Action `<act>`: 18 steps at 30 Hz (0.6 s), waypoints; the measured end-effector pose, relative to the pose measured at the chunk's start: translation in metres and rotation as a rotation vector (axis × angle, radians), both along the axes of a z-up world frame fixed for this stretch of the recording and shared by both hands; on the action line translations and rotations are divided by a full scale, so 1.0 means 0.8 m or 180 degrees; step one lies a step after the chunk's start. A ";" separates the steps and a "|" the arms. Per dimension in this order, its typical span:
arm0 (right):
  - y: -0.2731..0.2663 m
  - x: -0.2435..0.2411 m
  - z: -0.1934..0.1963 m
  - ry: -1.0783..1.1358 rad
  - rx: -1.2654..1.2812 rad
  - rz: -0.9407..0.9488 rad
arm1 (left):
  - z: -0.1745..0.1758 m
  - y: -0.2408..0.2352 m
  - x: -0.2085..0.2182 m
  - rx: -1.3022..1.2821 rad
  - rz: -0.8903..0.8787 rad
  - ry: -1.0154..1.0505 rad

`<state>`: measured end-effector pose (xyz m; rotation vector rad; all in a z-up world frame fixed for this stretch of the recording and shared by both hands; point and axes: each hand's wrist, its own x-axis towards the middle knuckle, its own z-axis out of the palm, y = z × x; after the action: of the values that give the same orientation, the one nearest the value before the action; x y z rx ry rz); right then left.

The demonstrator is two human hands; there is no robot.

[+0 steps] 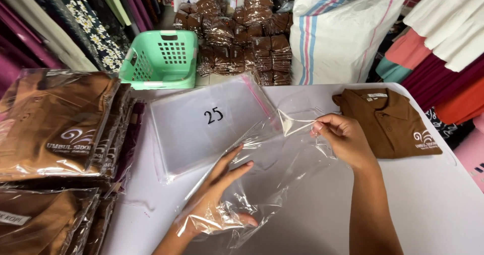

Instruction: Folding brown polo shirts and placing them into clear plastic bags for packaging.

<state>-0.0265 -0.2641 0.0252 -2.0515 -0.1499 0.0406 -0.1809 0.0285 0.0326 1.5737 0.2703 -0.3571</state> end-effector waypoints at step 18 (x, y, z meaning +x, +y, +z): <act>-0.028 0.000 0.001 0.0798 -0.0381 0.0578 | -0.046 0.043 0.003 0.1156 -0.0475 -0.3360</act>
<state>-0.0261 -0.2868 0.0261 -2.1263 -0.1802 0.4267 -0.1783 0.0629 -0.0039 1.9281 -0.6326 0.4556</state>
